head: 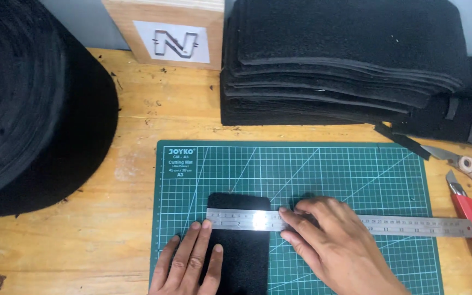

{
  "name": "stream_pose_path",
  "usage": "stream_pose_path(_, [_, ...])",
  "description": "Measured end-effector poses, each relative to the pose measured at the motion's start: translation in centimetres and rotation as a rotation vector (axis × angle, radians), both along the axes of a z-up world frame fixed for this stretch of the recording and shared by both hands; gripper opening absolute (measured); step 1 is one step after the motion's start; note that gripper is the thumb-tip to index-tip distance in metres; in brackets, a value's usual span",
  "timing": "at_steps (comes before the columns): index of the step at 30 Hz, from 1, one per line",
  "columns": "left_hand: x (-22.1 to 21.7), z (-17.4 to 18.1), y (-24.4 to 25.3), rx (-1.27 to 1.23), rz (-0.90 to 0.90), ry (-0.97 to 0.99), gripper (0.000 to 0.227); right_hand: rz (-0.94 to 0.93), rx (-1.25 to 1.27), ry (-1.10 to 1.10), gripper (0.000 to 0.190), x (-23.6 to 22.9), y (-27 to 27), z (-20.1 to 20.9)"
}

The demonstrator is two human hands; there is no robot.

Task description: The person measures a piece of black fabric using a metal ruler on a green cutting mat. They repeatedly align the ruler, adjust the fabric, and check dimensions before moving the fabric aside and picking up another piece to repeat the process.

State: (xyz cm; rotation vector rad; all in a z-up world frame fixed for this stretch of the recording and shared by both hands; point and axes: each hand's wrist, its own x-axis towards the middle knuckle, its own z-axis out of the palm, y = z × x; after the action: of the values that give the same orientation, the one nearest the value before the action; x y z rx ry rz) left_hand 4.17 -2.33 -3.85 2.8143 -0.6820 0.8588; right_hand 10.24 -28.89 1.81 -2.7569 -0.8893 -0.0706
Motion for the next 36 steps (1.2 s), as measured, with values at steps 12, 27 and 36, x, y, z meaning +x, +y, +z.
stream_pose_path(12, [-0.26,-0.36,-0.24,-0.008,0.014,0.039,0.012,0.012,-0.068,0.027,0.038,-0.01,-0.36,-0.24])
stream_pose_path(27, [-0.08,-0.15,0.1,0.03,0.004,0.017,0.015,-0.046,-0.059,0.017,0.037,-0.26,-0.19,-0.75])
stream_pose_path(36, [-0.01,-0.47,0.0,0.023,0.006,0.0,0.015,-0.044,-0.087,0.034,0.038,-0.31,-0.3,-0.86])
